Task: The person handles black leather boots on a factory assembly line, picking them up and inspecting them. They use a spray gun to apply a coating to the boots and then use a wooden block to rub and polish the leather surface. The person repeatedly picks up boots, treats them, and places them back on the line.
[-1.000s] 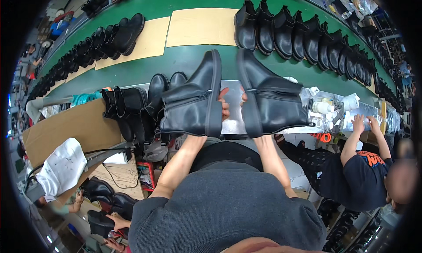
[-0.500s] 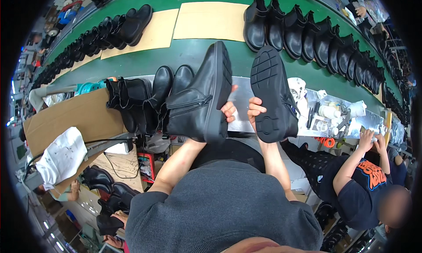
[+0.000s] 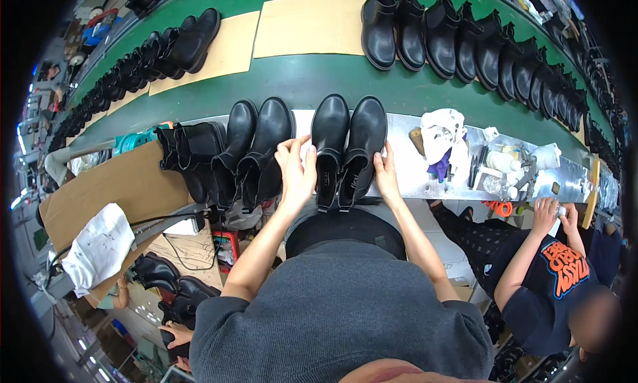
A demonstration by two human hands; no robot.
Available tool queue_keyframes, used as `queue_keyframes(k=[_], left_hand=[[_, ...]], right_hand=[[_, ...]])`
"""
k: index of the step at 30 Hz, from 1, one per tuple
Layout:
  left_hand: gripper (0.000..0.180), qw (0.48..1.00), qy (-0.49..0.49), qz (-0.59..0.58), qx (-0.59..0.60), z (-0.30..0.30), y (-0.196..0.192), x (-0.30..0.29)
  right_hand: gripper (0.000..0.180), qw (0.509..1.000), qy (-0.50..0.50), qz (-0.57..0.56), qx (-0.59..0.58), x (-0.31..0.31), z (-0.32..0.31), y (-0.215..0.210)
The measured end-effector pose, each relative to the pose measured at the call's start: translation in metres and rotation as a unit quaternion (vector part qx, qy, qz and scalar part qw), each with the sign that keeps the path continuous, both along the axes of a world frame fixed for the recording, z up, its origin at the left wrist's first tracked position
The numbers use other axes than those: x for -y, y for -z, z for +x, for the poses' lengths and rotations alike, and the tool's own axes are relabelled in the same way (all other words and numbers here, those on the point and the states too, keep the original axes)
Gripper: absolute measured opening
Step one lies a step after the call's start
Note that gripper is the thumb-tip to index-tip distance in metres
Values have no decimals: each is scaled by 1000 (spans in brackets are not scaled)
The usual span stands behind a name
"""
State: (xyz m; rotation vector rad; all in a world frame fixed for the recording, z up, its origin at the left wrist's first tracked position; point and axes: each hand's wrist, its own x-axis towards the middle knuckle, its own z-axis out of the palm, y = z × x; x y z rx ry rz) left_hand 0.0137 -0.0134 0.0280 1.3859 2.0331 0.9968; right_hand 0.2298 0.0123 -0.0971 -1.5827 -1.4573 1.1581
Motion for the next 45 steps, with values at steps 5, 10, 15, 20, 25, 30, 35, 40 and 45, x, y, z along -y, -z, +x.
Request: queue_keyframes(k=[5, 10, 15, 20, 25, 30, 35, 40, 45], left_hand=[[38, 959, 135, -201, 150, 31, -76, 22], [49, 968, 118, -217, 46, 45, -25, -9], [24, 981, 83, -166, 56, 36, 6, -23], [20, 981, 83, -87, 152, -32, -42, -66], [25, 998, 43, -45, -3, -125, -79, -180], [43, 980, -41, -142, -135, -257, -36, -312], [52, 971, -8, -127, -200, -321, 43, -332], [41, 971, 39, -69, -227, -318, 46, -326], [37, 976, -13, -32, -217, -329, 31, -332]], right_hand=[[65, 996, -14, -80, -27, 2, -1, -29], [65, 996, -8, -90, -7, 7, 5, -9], [67, 993, -8, -92, -74, 1, 1, -34], [58, 967, 14, -49, -251, -33, -6, -110], [53, 982, 67, -53, -168, -72, 21, -95], [44, 994, 31, -30, -104, -112, 43, -85], [58, 977, -76, 158, 118, -217, 10, -143], [79, 908, -66, 263, 320, -363, -27, -137], [41, 877, -149, 140, 434, -403, -65, -107]])
